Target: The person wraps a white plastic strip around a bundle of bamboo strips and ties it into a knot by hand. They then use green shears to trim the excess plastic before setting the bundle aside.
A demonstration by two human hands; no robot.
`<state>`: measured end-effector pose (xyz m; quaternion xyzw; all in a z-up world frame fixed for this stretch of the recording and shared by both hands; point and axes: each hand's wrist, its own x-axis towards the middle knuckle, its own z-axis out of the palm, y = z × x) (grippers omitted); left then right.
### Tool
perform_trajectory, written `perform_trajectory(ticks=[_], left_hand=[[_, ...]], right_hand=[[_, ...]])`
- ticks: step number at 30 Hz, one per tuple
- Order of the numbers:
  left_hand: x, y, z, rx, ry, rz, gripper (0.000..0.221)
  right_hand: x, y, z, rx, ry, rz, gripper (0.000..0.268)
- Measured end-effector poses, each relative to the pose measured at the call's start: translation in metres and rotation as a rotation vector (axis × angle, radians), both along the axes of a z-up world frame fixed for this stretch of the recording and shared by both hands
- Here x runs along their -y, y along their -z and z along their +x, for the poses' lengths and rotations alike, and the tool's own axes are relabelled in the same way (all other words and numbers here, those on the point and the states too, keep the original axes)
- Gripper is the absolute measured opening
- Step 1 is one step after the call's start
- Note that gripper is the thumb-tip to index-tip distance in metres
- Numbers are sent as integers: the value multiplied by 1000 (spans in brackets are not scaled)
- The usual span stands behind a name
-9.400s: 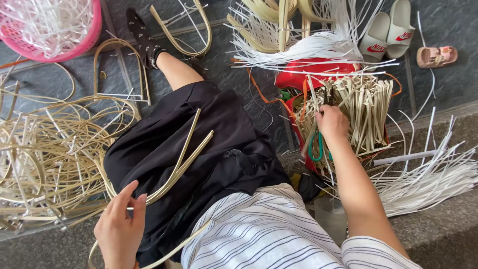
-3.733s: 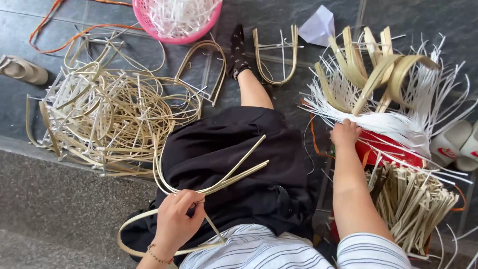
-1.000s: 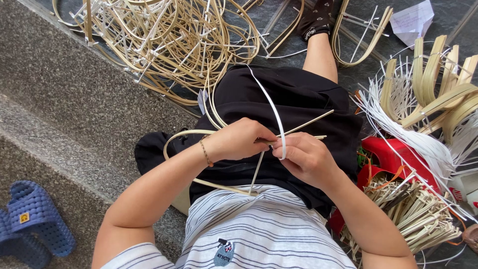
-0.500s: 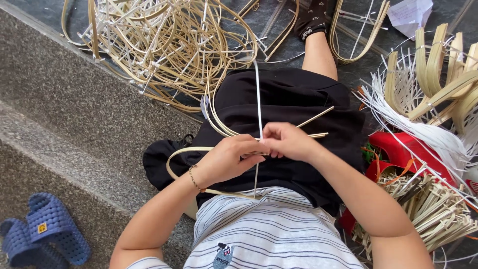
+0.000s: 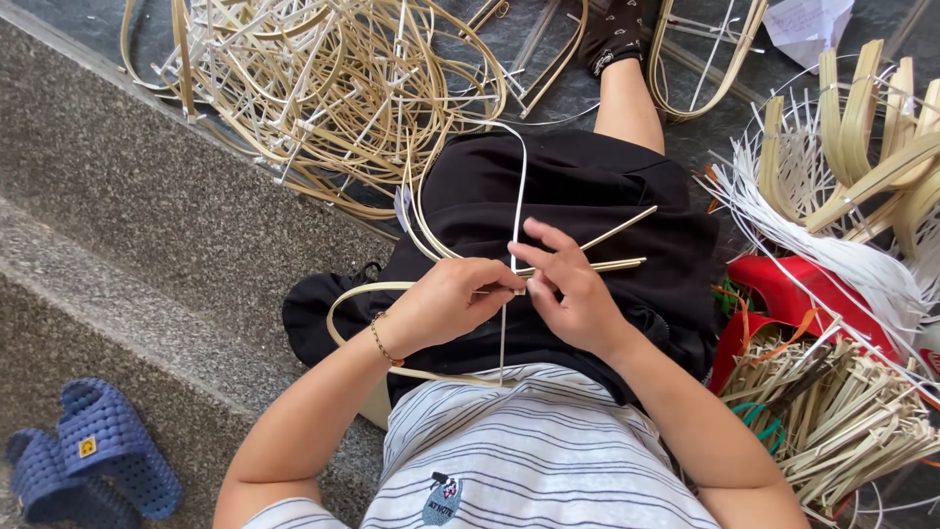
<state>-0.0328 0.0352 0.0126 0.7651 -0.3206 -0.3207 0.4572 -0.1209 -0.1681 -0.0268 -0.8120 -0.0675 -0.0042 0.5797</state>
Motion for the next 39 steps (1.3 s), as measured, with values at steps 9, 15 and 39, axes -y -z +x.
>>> perform_trajectory(ticks=[9, 15, 39], left_hand=[[-8, 7, 3, -58, -26, -41, 18], [-9, 7, 2, -39, -49, 2, 22], [-3, 13, -2, -92, -190, -4, 18]], right_hand=[[-44, 2, -19, -232, 124, -109, 37], [-47, 1, -16, -112, 133, -161, 23], [-31, -22, -23, -95, 202, -168, 27]])
